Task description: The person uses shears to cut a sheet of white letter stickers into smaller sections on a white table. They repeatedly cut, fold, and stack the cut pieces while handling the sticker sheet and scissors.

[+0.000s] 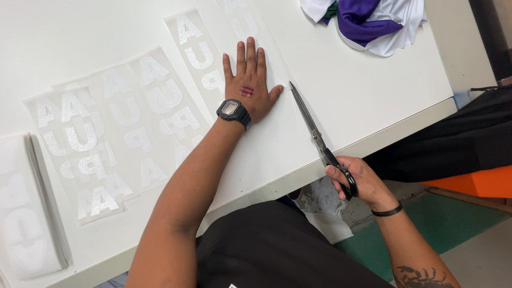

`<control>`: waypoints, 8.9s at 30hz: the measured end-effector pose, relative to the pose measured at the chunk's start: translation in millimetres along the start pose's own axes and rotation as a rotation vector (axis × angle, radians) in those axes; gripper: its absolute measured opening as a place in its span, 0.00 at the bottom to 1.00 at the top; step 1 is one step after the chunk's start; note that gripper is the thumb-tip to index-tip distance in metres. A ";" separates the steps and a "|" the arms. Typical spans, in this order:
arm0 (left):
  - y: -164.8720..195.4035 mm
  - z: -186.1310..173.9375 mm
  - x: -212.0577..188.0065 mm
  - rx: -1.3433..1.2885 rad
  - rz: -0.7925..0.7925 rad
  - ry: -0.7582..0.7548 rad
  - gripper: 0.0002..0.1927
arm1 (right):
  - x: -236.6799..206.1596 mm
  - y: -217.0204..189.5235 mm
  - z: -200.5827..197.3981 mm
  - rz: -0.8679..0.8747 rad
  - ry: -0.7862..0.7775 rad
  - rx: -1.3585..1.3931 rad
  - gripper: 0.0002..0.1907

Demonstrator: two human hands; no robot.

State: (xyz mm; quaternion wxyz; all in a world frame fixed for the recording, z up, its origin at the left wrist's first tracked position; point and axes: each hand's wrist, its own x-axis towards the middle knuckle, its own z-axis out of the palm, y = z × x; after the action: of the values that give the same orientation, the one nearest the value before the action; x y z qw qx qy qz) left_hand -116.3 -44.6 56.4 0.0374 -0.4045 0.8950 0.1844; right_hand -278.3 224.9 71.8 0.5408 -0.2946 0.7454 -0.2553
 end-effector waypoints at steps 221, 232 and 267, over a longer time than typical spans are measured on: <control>-217.0 -11.7 -213.0 -0.887 -0.368 0.943 0.20 | 147.1 -241.6 196.7 -0.905 -0.381 -0.116 0.22; -220.6 -10.5 -220.5 -0.996 -0.366 0.864 0.24 | 149.1 -239.2 190.7 -0.897 -0.465 -0.135 0.20; -210.8 12.0 -245.5 -0.358 -0.131 0.986 0.27 | 137.2 -219.9 186.7 -1.754 0.229 -0.659 0.37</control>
State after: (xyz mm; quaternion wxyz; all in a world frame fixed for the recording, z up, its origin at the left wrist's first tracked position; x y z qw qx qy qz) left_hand 202.8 6.6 35.1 -0.4463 -0.4984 0.7336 0.1193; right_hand -97.1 -37.9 82.4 -0.0312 -0.8615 0.3411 -0.3748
